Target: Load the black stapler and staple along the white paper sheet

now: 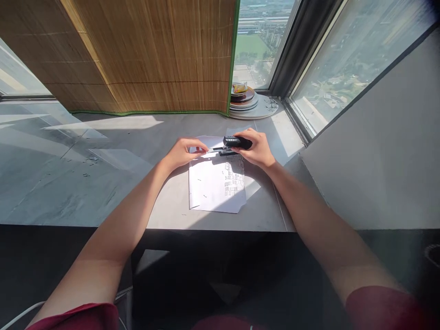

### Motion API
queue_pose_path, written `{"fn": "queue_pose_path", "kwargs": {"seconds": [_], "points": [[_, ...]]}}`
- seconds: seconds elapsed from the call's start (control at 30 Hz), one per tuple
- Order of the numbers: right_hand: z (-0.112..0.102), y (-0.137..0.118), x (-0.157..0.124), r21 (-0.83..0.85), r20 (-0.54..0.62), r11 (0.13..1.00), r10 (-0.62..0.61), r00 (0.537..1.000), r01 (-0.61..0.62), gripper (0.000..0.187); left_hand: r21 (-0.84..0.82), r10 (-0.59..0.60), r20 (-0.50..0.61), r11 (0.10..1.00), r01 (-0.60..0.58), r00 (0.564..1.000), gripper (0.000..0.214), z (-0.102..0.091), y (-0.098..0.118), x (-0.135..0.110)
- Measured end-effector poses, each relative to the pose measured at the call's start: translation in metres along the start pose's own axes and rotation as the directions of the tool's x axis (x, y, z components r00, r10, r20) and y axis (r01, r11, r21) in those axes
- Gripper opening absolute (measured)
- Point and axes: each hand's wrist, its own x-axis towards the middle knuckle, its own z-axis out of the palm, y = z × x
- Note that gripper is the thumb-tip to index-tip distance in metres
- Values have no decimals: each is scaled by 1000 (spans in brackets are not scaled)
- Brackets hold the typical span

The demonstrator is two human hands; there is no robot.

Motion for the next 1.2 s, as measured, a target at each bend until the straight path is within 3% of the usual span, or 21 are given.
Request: {"fn": "queue_pose_path", "kwargs": {"seconds": [0.13, 0.23, 0.4, 0.5, 0.7, 0.8, 0.9, 1.0, 1.13, 1.2], "points": [[3, -13, -2, 32, 71, 997, -71, 995, 68, 30, 11, 13, -58, 1000, -13, 998, 26, 10, 1, 1], [12, -25, -4, 56, 141, 991, -125, 982, 119, 28, 15, 54, -26, 998, -54, 998, 28, 20, 6, 3], [17, -35, -3, 34, 134, 996, -89, 987, 85, 33, 11, 47, -55, 999, -46, 997, 26, 24, 13, 6], [10, -31, -2, 36, 76, 998, -51, 996, 49, 38, 9, 17, -91, 1000, -16, 996, 26, 19, 8, 10], [-5, -5, 1, -42, -37, 998, 47, 998, -49, 35, 24, -73, 40, 997, 72, 997, 47, 12, -15, 14], [-16, 5, 0, -81, -59, 989, 123, 991, -128, 36, 69, -79, 2, 994, 79, 997, 39, 13, -18, 14], [-34, 7, -14, -104, -19, 981, 165, 986, -166, 38, 93, -11, -2, 996, 11, 1000, 30, 20, -12, 14], [-62, -3, -46, -137, -18, 971, 193, 981, -194, 37, 131, 126, 116, 981, -141, 985, 22, 33, 1, 11], [-93, -36, -103, -250, -2, 950, 191, 982, -185, 31, 136, 293, 430, 914, -382, 854, 32, 52, 19, 6], [-95, -56, -125, -279, 7, 942, 195, 981, -185, 30, 182, 305, 489, 881, -437, 817, 40, 57, 24, 4]]}}
